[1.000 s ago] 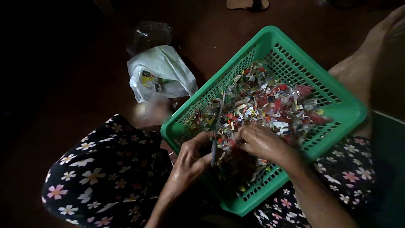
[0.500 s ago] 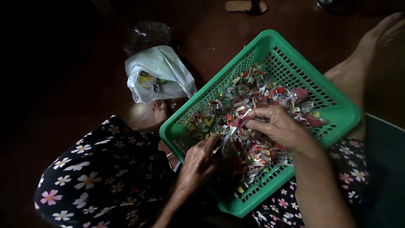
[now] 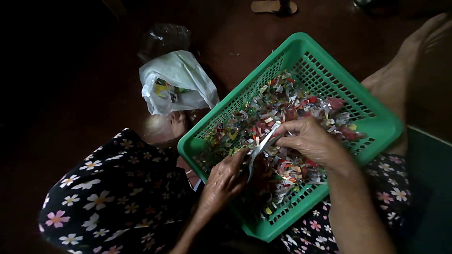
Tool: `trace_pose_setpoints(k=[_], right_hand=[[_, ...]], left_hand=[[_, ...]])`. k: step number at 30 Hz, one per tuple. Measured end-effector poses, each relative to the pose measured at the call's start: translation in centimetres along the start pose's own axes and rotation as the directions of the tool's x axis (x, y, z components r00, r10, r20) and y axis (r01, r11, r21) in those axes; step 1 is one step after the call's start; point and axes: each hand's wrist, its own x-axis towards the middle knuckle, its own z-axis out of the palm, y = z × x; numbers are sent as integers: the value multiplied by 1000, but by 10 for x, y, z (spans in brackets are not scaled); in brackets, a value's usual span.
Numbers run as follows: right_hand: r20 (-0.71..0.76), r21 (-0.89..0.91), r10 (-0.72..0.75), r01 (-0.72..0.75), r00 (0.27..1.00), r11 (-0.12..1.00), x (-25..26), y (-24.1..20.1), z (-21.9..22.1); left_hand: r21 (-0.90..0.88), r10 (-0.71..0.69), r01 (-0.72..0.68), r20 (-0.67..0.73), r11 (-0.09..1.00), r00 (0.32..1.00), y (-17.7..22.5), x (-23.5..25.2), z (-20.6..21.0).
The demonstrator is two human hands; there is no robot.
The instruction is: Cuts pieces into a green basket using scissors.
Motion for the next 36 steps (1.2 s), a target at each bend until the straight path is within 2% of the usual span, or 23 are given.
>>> trace_pose_setpoints(k=[3,5,7,8,10,12,14,16,18,20,22,24,27,30,36], right_hand=[[-31,11,-17,18,999,1000,-2,0,-4],[-94,-8,-90,90,991,996,-4,-1,-10],[-204,-136,-170,144,964,980,-6,-2,-14],[-238,-255,-226,164,945,953,-6,-4,-15],[-253,-443,-369,232,894,866,-4,-5,-11],[-183,-467,-400,279,898,839,-4,-5,6],[31,-491,-265,246,964,836,-8,-5,33],[241,-626,-128,255,962,737,-14,0,61],[296,-691,-17,226,955,687,-14,2,70],[219,-671,8,144,976,728,-8,3,59],[130,-559,-11,82,991,825,1,3,38],[31,-371,-114,117,993,921,2,5,21],[-41,-180,-159,150,986,972,1,2,10],[-53,-123,-137,130,989,984,1,1,9],[-153,-132,-79,59,985,990,1,0,1]], left_hand=[[-18,-6,3,-142,1000,990,-1,0,0],[-79,-23,8,-194,997,981,-2,-1,-3],[-268,-41,-7,-171,963,984,-3,-3,-6],[-375,-55,0,-136,927,989,-3,-3,-8],[-521,-94,40,-78,853,992,1,-3,-12],[-580,-128,67,-65,812,990,7,-4,-15],[-592,-124,55,-76,804,989,8,-6,-18],[-565,-119,44,-97,824,988,6,-6,-20],[-506,-119,46,-113,861,986,2,-7,-21],[-382,-125,79,-98,921,987,-2,-8,-21],[-224,-141,121,-74,967,987,-5,-8,-18],[-60,-131,126,-95,990,987,-6,-7,-12],[101,-98,113,-143,988,985,1,-5,-6],[149,-81,102,-143,984,986,4,-5,-5],[91,-52,65,-145,994,988,1,-7,-6]])
